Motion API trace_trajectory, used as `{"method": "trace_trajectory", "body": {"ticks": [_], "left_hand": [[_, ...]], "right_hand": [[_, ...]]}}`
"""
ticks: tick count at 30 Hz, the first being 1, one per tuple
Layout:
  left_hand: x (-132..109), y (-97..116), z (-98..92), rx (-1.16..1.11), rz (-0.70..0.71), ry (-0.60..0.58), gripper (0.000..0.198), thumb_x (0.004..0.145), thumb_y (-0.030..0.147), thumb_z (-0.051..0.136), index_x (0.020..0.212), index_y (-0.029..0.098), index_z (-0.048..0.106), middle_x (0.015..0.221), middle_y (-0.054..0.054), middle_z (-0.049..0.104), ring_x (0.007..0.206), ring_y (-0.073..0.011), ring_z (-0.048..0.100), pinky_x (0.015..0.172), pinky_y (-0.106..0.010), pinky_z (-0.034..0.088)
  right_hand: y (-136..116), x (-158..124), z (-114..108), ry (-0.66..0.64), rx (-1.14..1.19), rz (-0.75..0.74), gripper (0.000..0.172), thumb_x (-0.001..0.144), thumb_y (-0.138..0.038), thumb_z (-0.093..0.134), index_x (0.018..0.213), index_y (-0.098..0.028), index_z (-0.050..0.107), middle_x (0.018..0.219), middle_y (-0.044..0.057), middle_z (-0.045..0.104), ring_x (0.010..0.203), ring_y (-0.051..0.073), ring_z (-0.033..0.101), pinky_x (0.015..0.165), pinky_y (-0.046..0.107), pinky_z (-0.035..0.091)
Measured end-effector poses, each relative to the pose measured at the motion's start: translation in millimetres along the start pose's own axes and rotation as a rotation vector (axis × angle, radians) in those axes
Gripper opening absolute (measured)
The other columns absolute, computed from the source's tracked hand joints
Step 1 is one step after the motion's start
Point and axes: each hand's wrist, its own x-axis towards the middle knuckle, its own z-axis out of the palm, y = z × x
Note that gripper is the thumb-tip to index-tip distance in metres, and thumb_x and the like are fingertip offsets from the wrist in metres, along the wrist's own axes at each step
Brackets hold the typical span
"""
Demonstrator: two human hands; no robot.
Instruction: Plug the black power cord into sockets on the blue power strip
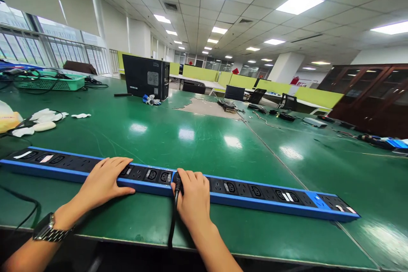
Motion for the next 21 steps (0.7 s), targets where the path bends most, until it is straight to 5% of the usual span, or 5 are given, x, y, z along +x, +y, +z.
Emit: {"method": "trace_trajectory", "body": {"ticks": [5,12,17,21], "left_hand": [[0,23,-3.1,-0.21,0.086,0.014,0.058,0.076,0.048,0.07,0.127,0.025,0.056,0.13,-0.009,0.061,0.121,-0.0314,0.053,0.106,-0.054,0.033],[24,107,10.1,-0.553,0.353,-0.064,0.059,0.081,0.015,0.064,0.137,0.026,0.048,0.131,-0.006,0.061,0.119,-0.0236,0.054,0.104,-0.042,0.041],[36,114,22.3,-0.58,0.371,-0.049,0.047,0.076,0.003,0.055,0.117,0.025,0.064,0.112,-0.002,0.071,0.104,-0.0228,0.062,0.093,-0.041,0.047],[35,119,17.0,-0.779,0.317,0.094,0.046,0.077,0.003,0.051,0.116,0.023,0.064,0.11,-0.003,0.071,0.099,-0.0193,0.064,0.09,-0.034,0.049]], "right_hand": [[23,-37,6,0.114,-0.144,0.071,0.072,0.082,-0.05,0.061,0.142,-0.018,0.037,0.135,0.011,0.054,0.121,0.03,0.045,0.102,0.047,0.033],[75,-82,-6,0.213,-0.357,0.274,0.064,0.087,-0.059,0.041,0.136,-0.018,0.045,0.137,0.015,0.051,0.126,0.037,0.042,0.098,0.056,0.036],[80,-98,-12,0.281,-0.338,0.309,0.059,0.091,-0.055,0.034,0.136,-0.018,0.044,0.141,0.014,0.048,0.129,0.034,0.042,0.095,0.051,0.041],[73,-97,-11,0.296,-0.329,0.334,0.057,0.092,-0.053,0.035,0.135,-0.017,0.045,0.141,0.014,0.048,0.13,0.033,0.041,0.094,0.05,0.042]]}}
